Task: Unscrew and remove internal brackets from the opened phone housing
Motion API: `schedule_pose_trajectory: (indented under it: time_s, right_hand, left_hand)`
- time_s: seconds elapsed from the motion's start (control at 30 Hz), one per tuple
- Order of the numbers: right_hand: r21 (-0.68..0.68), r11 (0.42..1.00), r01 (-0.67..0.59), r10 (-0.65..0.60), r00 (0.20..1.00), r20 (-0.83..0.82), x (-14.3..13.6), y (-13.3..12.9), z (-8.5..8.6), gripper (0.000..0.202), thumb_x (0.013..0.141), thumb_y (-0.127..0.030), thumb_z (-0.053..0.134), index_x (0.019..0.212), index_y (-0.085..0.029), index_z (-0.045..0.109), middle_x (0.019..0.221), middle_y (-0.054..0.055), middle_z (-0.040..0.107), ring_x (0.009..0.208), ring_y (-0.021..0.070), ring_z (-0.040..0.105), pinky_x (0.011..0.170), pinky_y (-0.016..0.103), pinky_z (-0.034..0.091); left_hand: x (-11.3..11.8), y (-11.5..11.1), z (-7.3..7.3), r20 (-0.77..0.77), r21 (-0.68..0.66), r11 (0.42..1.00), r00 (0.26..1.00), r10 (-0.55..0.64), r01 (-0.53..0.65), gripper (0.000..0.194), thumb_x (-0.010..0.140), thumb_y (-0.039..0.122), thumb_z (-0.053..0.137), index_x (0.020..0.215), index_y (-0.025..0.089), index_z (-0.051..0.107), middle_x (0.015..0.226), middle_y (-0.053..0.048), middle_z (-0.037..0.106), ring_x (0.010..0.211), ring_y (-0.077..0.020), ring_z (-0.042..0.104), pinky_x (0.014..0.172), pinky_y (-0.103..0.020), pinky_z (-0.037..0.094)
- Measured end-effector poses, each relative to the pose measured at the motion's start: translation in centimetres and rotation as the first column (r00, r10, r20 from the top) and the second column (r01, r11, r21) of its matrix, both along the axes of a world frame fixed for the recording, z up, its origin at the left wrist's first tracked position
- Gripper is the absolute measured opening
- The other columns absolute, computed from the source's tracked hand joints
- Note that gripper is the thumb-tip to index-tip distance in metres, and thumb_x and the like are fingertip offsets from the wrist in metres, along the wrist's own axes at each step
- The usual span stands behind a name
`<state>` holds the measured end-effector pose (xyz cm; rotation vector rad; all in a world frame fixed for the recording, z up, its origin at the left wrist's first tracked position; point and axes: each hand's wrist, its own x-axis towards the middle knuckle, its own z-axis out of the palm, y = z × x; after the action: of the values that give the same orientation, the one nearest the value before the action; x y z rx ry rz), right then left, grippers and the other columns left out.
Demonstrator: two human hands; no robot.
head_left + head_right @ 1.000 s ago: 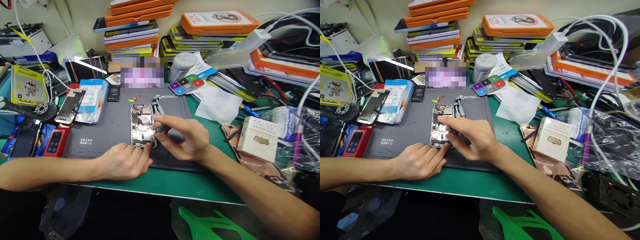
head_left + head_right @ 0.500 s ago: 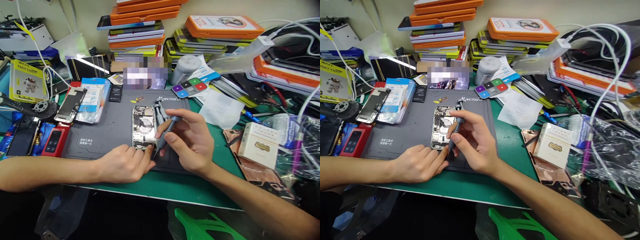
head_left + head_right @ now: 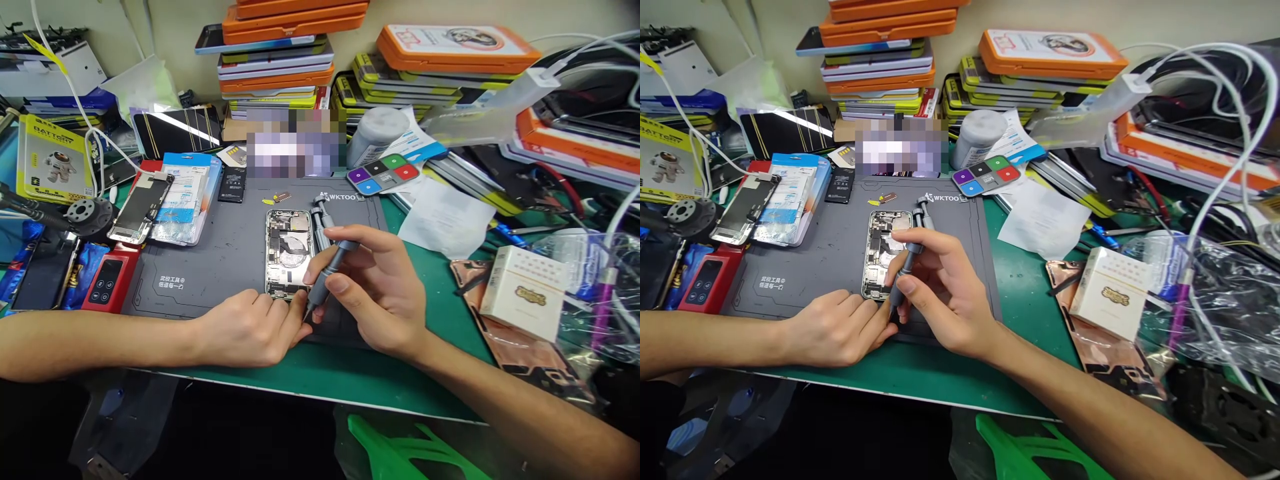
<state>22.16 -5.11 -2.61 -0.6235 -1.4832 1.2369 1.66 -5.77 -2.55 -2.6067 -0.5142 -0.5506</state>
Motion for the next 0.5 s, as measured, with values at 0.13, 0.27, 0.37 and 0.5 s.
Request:
schedule_pose_trajectory:
  time_s: [0.13,0.27,0.37,0.5]
  right_hand:
    - [-0.02,1.0,-0.015,0.015,1.0,-0.002,0.05,0.0,-0.03,0.039,0.102,-0.019,0.056,0.138,-0.033,0.052,0.095,0.002,0.068,0.059,0.0112,0.065,0.047,0.022,0.061]
    - [-0.034,0.999,-0.024,0.024,1.0,-0.007,0.1,-0.02,-0.06,0.039,0.101,-0.019,0.057,0.137,-0.034,0.053,0.096,0.002,0.068,0.061,0.0118,0.065,0.047,0.023,0.062]
    - [-0.043,0.999,-0.028,0.027,0.999,-0.018,0.15,-0.06,-0.06,0.039,0.101,-0.019,0.058,0.137,-0.034,0.054,0.096,0.002,0.068,0.06,0.0117,0.064,0.047,0.024,0.062]
    - [-0.072,0.997,-0.025,0.025,1.0,-0.005,0.16,-0.14,0.04,0.038,0.102,-0.021,0.058,0.136,-0.035,0.054,0.096,0.002,0.068,0.061,0.012,0.064,0.047,0.025,0.061]
  left_hand:
    - [0.02,0.03,0.07,-0.009,-0.004,1.0,1.0,-0.007,0.007,0.034,0.104,0.037,0.058,0.104,0.003,0.066,0.061,0.003,0.054,0.048,-0.0135,0.049,0.045,-0.032,0.028]
    - [-0.01,0.0,0.13,-0.017,-0.012,1.0,1.0,-0.006,0.006,0.035,0.104,0.036,0.057,0.105,0.003,0.066,0.061,0.002,0.055,0.048,-0.0139,0.049,0.045,-0.031,0.028]
    - [-0.03,-0.04,0.17,-0.019,-0.017,1.0,1.0,-0.007,0.007,0.035,0.104,0.036,0.057,0.106,0.002,0.065,0.061,0.003,0.054,0.048,-0.0137,0.048,0.045,-0.031,0.028]
    - [-0.05,-0.07,0.12,-0.021,-0.017,1.0,1.0,-0.006,0.005,0.035,0.105,0.036,0.056,0.105,0.003,0.065,0.061,0.003,0.054,0.048,-0.0138,0.049,0.045,-0.031,0.028]
